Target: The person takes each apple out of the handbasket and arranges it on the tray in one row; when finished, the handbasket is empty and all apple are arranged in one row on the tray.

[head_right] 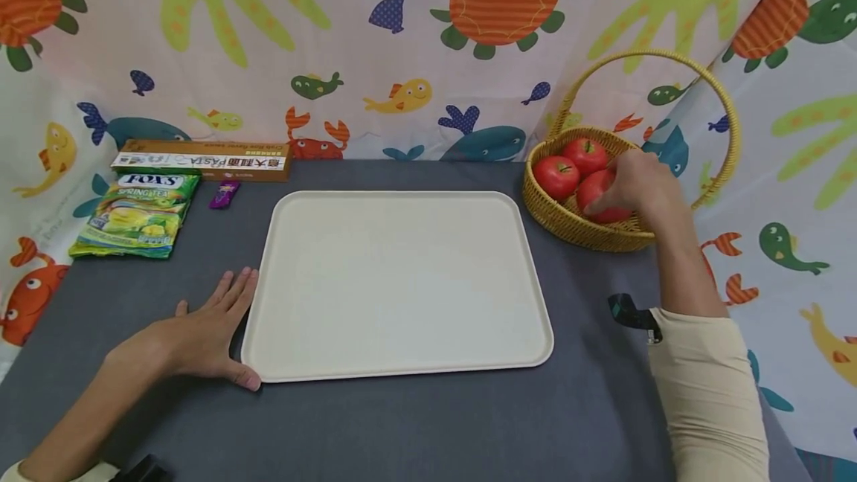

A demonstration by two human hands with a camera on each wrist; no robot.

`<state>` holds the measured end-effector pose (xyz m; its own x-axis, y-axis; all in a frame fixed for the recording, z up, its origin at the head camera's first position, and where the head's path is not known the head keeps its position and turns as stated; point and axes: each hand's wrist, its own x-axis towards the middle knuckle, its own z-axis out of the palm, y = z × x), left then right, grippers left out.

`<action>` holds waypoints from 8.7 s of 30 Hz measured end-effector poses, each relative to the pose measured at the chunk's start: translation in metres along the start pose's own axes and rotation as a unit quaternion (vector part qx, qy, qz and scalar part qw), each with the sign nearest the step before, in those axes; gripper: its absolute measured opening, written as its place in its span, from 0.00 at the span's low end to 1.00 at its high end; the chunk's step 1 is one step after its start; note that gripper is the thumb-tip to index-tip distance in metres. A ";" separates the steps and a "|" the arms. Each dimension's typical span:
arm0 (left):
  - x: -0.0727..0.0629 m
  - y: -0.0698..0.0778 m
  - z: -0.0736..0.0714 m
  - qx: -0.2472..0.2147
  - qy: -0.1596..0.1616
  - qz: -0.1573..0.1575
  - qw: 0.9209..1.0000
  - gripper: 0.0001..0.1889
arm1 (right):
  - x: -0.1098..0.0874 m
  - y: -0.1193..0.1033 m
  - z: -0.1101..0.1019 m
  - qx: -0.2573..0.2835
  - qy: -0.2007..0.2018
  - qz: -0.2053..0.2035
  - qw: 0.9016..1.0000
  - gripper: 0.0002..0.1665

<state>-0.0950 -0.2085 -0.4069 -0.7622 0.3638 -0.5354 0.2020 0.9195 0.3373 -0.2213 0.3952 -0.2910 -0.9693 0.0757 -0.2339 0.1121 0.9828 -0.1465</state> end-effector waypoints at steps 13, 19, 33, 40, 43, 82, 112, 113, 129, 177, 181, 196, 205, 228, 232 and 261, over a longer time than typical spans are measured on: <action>0.000 0.002 0.001 0.004 0.008 0.000 1.000 0.88 | -0.011 -0.011 -0.018 -0.007 0.003 -0.002 1.000 0.49; -0.001 0.001 0.001 0.011 0.007 -0.003 1.000 0.88 | -0.019 -0.024 -0.024 -0.008 0.018 -0.019 1.000 0.49; -0.001 0.001 0.001 0.003 0.004 -0.002 1.000 0.88 | -0.042 -0.093 -0.032 0.018 0.086 -0.094 0.992 0.47; 0.002 0.002 0.001 0.005 0.004 0.005 1.000 0.88 | -0.046 -0.130 -0.036 0.029 0.101 -0.148 0.983 0.48; 0.003 0.002 0.002 0.003 0.002 0.006 1.000 0.88 | -0.049 -0.143 -0.037 0.039 0.100 -0.158 0.982 0.50; 0.012 -0.013 0.014 0.019 0.015 -0.006 1.000 0.94 | -0.005 -0.366 0.069 -0.016 0.007 -0.365 0.931 0.43; 0.008 -0.008 0.009 0.019 -0.007 -0.018 1.000 0.95 | 0.018 -0.419 0.120 -0.069 -0.032 -0.318 0.945 0.43; 0.007 -0.006 0.007 0.018 -0.010 -0.021 1.000 0.95 | 0.018 -0.418 0.121 -0.069 -0.033 -0.319 0.945 0.44; 0.013 -0.016 0.018 0.016 0.017 -0.014 1.000 0.97 | 0.018 -0.412 0.120 -0.075 -0.041 -0.314 0.945 0.61; 0.004 -0.004 0.008 0.002 0.000 -0.003 1.000 0.92 | -0.029 -0.306 0.006 0.037 0.029 -0.279 0.959 0.58; 0.005 -0.005 0.009 0.004 0.002 -0.004 1.000 0.92 | -0.030 -0.287 -0.001 0.032 0.030 -0.259 0.965 0.57; 0.001 -0.004 0.004 0.005 0.003 0.002 1.000 0.91 | -0.013 -0.174 -0.014 0.070 0.105 -0.281 0.951 0.47; 0.003 -0.007 0.005 0.002 -0.002 0.002 1.000 0.91 | 0.004 -0.096 -0.006 0.125 0.116 -0.198 0.965 0.45; 0.002 -0.018 0.022 0.002 0.021 0.019 1.000 0.92 | 0.050 -0.031 0.027 0.066 0.016 -0.054 0.996 0.42; 0.006 -0.022 0.024 0.007 0.021 0.020 1.000 0.92 | 0.053 -0.031 0.030 0.053 -0.034 -0.049 0.997 0.45; -0.004 -0.008 0.006 0.007 0.001 0.010 1.000 0.89 | 0.034 -0.043 0.020 0.137 0.094 0.013 0.986 0.48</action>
<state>-0.0902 -0.2158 -0.4120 -0.7594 0.3816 -0.5270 0.2251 0.9140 0.3375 -0.2548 0.3524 -0.3118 -0.9859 0.1548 -0.0633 0.1672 0.8994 -0.4039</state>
